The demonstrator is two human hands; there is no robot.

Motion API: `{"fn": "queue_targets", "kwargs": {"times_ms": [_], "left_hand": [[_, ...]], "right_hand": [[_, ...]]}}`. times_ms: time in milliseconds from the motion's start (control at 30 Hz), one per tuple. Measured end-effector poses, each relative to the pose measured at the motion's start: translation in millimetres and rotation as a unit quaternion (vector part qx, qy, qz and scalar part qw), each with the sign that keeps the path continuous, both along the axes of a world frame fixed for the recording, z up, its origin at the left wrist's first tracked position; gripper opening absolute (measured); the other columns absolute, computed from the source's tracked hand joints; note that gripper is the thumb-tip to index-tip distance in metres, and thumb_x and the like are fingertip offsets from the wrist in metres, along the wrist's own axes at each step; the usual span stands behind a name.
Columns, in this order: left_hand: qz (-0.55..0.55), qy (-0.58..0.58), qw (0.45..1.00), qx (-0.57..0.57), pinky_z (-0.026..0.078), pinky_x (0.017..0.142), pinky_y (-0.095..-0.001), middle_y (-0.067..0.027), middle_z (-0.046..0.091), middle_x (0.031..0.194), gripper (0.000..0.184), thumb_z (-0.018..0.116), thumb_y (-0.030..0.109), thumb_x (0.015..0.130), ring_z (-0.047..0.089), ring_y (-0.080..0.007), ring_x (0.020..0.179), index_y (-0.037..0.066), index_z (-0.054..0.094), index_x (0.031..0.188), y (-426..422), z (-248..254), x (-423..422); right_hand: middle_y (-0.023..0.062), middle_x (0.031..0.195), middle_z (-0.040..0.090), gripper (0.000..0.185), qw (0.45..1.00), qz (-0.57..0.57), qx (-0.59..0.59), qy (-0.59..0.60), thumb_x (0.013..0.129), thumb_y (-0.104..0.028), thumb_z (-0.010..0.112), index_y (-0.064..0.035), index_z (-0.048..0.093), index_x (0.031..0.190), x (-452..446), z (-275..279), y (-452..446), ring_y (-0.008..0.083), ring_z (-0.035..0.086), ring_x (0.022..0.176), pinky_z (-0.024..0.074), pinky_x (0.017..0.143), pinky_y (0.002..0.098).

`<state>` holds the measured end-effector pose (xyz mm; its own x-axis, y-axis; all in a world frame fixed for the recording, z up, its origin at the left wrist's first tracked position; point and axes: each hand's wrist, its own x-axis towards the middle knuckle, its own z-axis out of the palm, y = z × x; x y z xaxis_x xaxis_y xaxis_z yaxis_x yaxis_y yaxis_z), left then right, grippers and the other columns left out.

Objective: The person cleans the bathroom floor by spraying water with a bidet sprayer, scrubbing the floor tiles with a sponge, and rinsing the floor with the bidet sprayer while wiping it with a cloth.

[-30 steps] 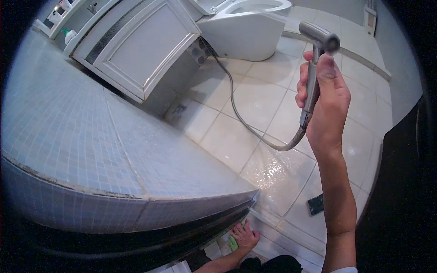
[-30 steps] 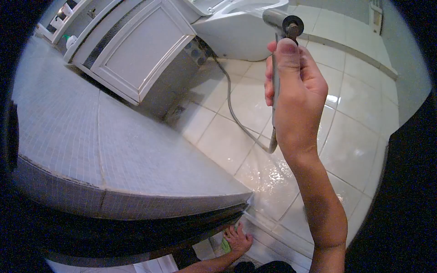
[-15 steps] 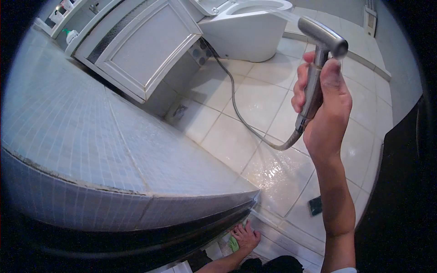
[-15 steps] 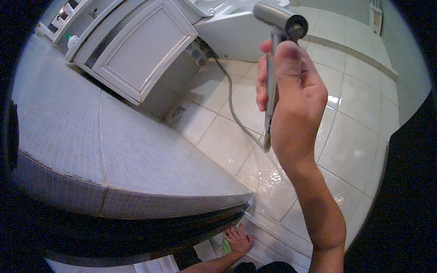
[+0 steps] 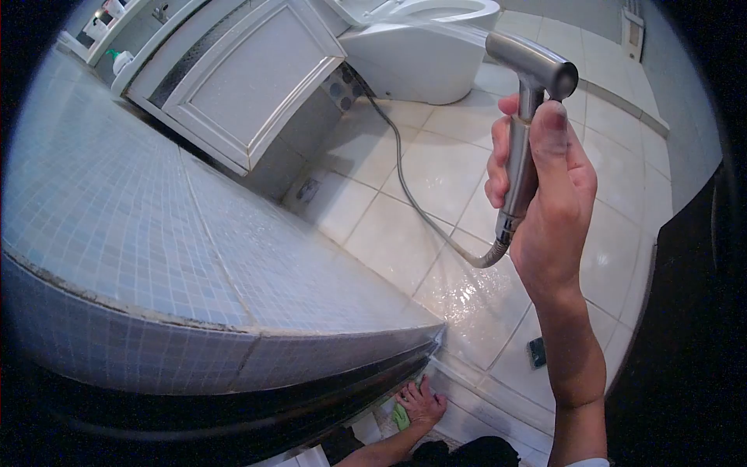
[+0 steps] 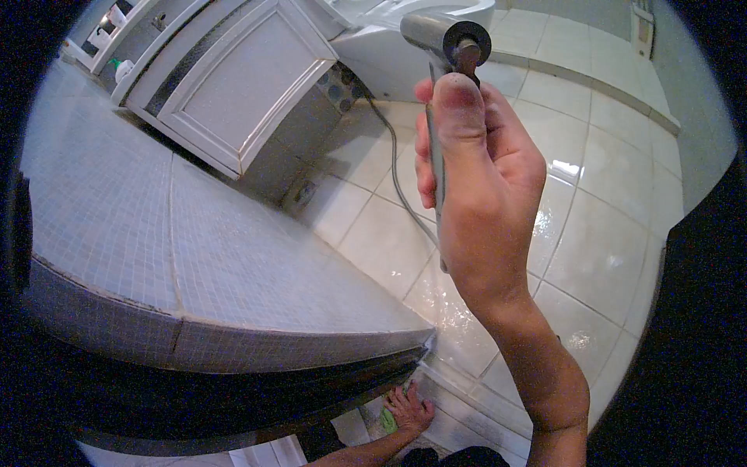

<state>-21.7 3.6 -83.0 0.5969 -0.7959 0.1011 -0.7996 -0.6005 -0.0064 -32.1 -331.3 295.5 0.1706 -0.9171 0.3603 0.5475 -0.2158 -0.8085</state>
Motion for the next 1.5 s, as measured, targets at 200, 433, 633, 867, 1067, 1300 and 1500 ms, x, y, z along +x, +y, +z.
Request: {"fn": "queue_targets", "kwargs": {"times_ms": [200, 433, 633, 867, 1067, 1300, 1500], "left_hand": [[-0.001, 0.003, 1.000, -0.005, 0.025, 0.090, -0.0594, -0.0193, 0.041, 0.108, 0.063, 0.055, 0.032, 0.061, 0.039, -0.0386, 0.103, 0.010, 0.044, 0.119, -0.6, 0.3, -0.1], [-0.004, 0.015, 1.000, 0.006, 0.025, 0.090, -0.0597, -0.0203, 0.041, 0.109, 0.063, 0.055, 0.034, 0.063, 0.039, -0.0392, 0.103, 0.010, 0.046, 0.121, 0.7, 2.0, -0.1], [-0.003, 0.019, 1.000, -0.001, 0.024, 0.090, -0.0600, -0.0207, 0.041, 0.109, 0.063, 0.055, 0.034, 0.063, 0.038, -0.0390, 0.103, 0.009, 0.047, 0.120, 1.0, -0.4, -0.1], [-0.002, 0.008, 1.000, 0.002, 0.023, 0.091, -0.0604, -0.0201, 0.040, 0.109, 0.062, 0.055, 0.033, 0.063, 0.038, -0.0385, 0.104, 0.010, 0.047, 0.119, 0.5, -1.5, -0.7], [0.002, 0.029, 1.000, 0.004, 0.023, 0.091, -0.0608, -0.0199, 0.041, 0.109, 0.061, 0.055, 0.033, 0.063, 0.038, -0.0379, 0.105, 0.008, 0.047, 0.118, -2.8, 4.5, 0.1], [-0.012, 0.009, 1.000, -0.023, 0.027, 0.089, -0.0599, -0.0206, 0.042, 0.107, 0.060, 0.055, 0.032, 0.063, 0.041, -0.0388, 0.101, 0.008, 0.048, 0.117, -3.6, 8.6, 0.6], [-0.022, 0.009, 0.999, -0.034, 0.028, 0.088, -0.0594, -0.0205, 0.042, 0.105, 0.059, 0.055, 0.030, 0.062, 0.041, -0.0393, 0.100, 0.008, 0.048, 0.116, -1.2, 6.7, 1.3]], "right_hand": [[0.0018, 0.073, 0.048, 0.048, 1.000, 0.012, -0.003, -0.024, 0.093, -0.045, 0.041, 0.0004, 0.051, 0.104, 2.7, 0.0, 0.2, 0.0038, 0.043, 0.053, 0.0344, 0.047, 0.0181], [0.0018, 0.073, 0.049, 0.047, 1.000, 0.015, 0.000, -0.014, 0.093, -0.044, 0.041, 0.0001, 0.051, 0.104, 0.9, 2.1, 4.1, 0.0043, 0.043, 0.053, 0.0344, 0.047, 0.0183], [0.0021, 0.073, 0.048, 0.048, 1.000, 0.009, -0.019, -0.018, 0.093, -0.046, 0.039, -0.0002, 0.050, 0.106, 2.6, 2.7, -2.5, 0.0047, 0.043, 0.055, 0.0349, 0.048, 0.0187], [0.0028, 0.075, 0.048, 0.050, 0.996, -0.043, -0.075, -0.035, 0.093, -0.048, 0.037, -0.0011, 0.049, 0.107, -1.9, 12.7, -11.6, 0.0057, 0.044, 0.057, 0.0349, 0.050, 0.0185], [0.0023, 0.075, 0.048, 0.051, 0.992, -0.049, -0.070, -0.096, 0.092, -0.050, 0.038, -0.0018, 0.049, 0.106, 5.2, 29.8, -1.5, 0.0056, 0.044, 0.058, 0.0344, 0.050, 0.0195], [0.0021, 0.074, 0.048, 0.051, 0.988, -0.037, -0.112, -0.096, 0.092, -0.049, 0.038, -0.0014, 0.048, 0.106, -3.3, 36.4, -14.0, 0.0052, 0.044, 0.057, 0.0341, 0.049, 0.0192], [0.0020, 0.073, 0.047, 0.051, 0.981, 0.001, -0.170, -0.089, 0.092, -0.049, 0.037, -0.0010, 0.048, 0.107, -6.1, 41.8, -2.6, 0.0049, 0.044, 0.056, 0.0340, 0.048, 0.0188]]}}
